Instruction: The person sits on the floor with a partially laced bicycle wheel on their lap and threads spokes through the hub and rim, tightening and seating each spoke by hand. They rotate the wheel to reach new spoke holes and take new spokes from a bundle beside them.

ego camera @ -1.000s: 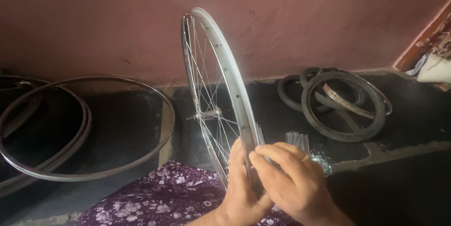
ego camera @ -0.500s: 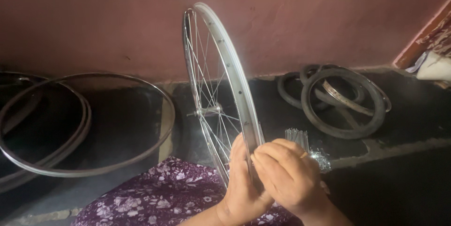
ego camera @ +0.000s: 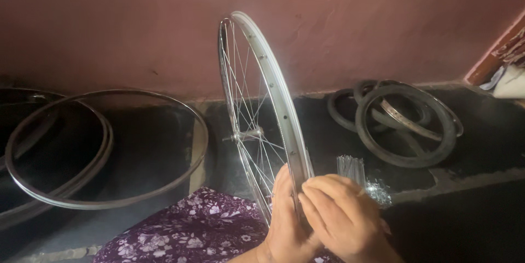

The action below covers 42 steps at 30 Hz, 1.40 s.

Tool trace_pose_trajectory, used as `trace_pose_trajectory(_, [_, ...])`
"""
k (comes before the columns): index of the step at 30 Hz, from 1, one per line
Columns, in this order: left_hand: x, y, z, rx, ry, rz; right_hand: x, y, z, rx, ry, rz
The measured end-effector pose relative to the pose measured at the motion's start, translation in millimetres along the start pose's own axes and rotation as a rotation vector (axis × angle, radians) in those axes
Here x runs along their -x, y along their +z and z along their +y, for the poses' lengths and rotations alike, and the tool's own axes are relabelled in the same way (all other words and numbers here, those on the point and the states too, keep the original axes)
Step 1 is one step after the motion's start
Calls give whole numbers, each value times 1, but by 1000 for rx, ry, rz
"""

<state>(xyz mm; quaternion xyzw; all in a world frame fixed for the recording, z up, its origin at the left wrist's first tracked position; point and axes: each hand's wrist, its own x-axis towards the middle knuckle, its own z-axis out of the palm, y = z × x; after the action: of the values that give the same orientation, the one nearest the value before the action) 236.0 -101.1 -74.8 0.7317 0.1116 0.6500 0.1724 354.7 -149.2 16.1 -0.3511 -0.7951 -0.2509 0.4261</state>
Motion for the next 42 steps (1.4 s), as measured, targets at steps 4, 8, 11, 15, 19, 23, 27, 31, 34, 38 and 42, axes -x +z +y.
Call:
trace_pose_trajectory(4, [1,1,2,-11,-9,1,1,-6,0,-41,14,-47])
trace_pose_trajectory(8, [0,1,3,-3,22,32,2,1,-1,74,-113,-18])
trace_pose_trajectory(11, [0,-1,3,-4,-43,-30,5,0,-5,-37,82,-3])
trace_pose_trajectory(15, [2,-2,2,2,-9,-15,4,-2,-2,-63,33,-51])
trace_pose_trajectory(19, [3,-1,0,20,-23,-6,2,1,-1,-22,-11,-12])
trace_pose_trajectory(23, [1,-1,0,62,-21,-10,4,-4,-4,-63,68,-81])
trace_pose_trajectory(27, [0,-3,2,24,-19,-13,3,-2,-1,2,-41,-60])
trace_pose_trajectory(31, [0,-4,2,43,-46,-41,2,-1,-1,23,-22,-50])
trace_pose_trajectory(34, [0,-3,1,29,-2,-13,1,-1,-3,-14,-1,-40])
trace_pose_trajectory(38, [-2,-2,1,33,-14,-1,-2,0,-2,50,-85,-45])
trace_pose_trajectory(42, [-2,-5,1,67,-55,-33,-5,-1,-2,-3,-58,-24])
